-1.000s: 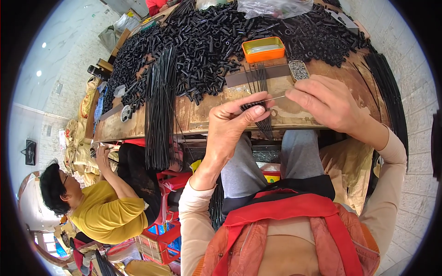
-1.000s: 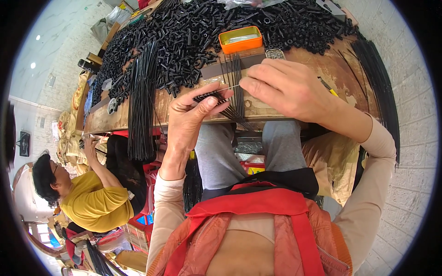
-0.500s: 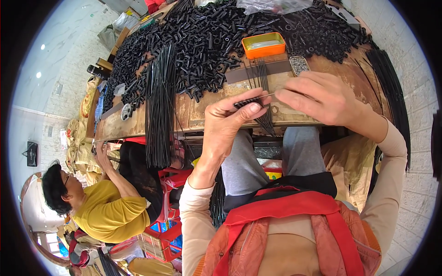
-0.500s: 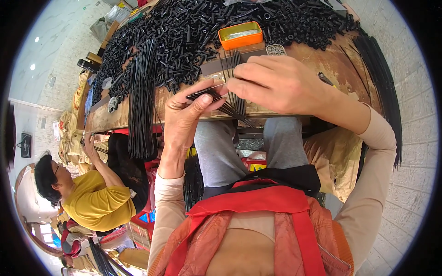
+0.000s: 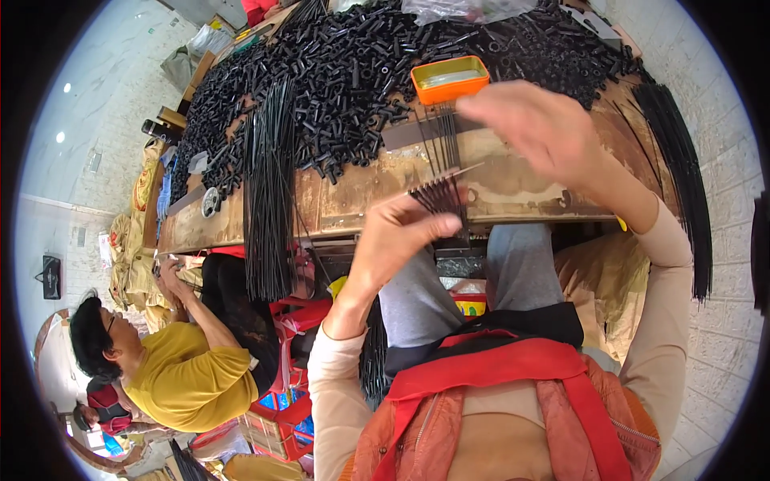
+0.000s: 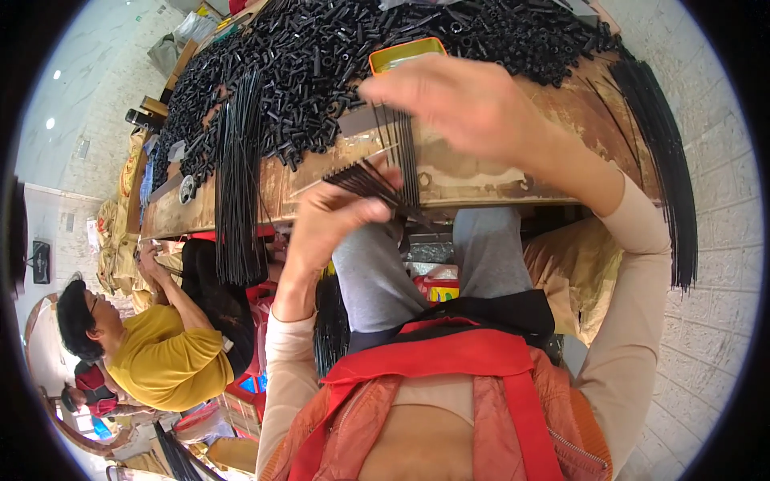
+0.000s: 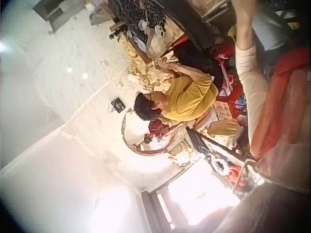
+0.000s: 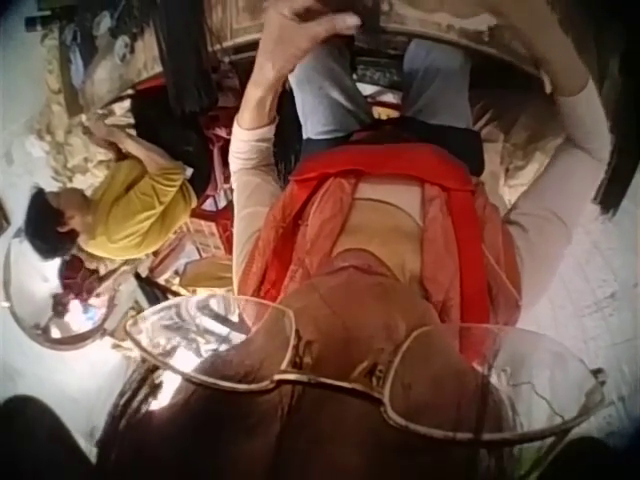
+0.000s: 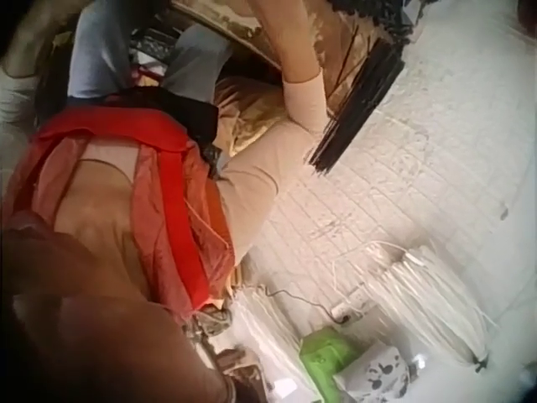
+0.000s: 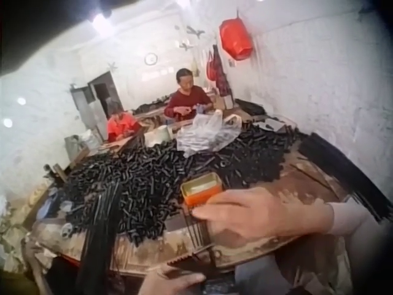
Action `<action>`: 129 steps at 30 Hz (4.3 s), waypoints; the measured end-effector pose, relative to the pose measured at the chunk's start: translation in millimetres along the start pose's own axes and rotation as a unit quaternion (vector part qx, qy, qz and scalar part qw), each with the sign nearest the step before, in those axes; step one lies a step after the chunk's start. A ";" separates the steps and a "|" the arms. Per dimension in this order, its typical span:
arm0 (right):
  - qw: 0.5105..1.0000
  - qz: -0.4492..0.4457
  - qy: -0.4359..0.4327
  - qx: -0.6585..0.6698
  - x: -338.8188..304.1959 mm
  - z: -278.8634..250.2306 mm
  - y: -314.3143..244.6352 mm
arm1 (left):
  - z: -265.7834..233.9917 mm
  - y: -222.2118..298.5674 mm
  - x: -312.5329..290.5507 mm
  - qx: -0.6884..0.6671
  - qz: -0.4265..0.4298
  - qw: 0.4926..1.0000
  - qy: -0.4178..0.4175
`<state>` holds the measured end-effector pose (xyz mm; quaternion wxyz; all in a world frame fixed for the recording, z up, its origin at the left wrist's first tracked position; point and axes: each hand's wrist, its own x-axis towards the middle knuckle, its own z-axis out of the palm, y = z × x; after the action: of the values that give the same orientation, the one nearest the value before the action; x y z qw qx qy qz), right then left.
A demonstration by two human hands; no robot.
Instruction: Assembling and inspecting black plastic components at a production workbench using pliers.
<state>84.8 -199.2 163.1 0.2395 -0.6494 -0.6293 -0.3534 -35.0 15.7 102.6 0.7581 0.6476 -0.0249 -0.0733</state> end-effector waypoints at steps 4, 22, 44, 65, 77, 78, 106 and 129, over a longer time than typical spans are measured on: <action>0.952 0.283 -0.102 0.055 -63.6 46.6 65.7 | -10.1 -74.2 15.3 0.562 0.155 0.810 0.053; 0.914 0.322 -0.244 0.042 -65.9 162.4 202.5 | -14.5 -87.2 53.9 0.667 0.192 0.715 -0.078; 0.938 0.240 -0.249 -0.011 -91.5 129.1 103.1 | -15.8 -84.5 58.5 0.641 0.207 0.734 -0.086; 0.934 0.279 -0.222 0.001 -96.1 133.1 114.4 | -18.0 -87.7 59.1 0.667 0.222 0.707 -0.070; 0.952 0.201 -0.230 0.003 -97.5 131.3 114.4 | -19.2 -93.1 58.6 0.667 0.237 0.703 -0.064; 0.953 0.199 -0.228 -0.004 -96.5 132.3 113.3 | -19.3 -93.1 59.0 0.665 0.239 0.704 -0.062; 0.899 0.294 -0.321 0.056 -67.1 163.8 212.1 | -16.1 -87.5 55.5 0.659 0.234 0.712 -0.064; 0.943 0.200 -0.264 0.036 -86.5 120.6 110.8 | -10.9 -93.5 39.1 0.620 0.240 0.746 -0.050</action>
<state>216.7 -174.4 35.5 0.1544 -0.8227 -0.5394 -0.0912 -2.3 6.7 6.4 0.1806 0.9430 -0.2568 0.1103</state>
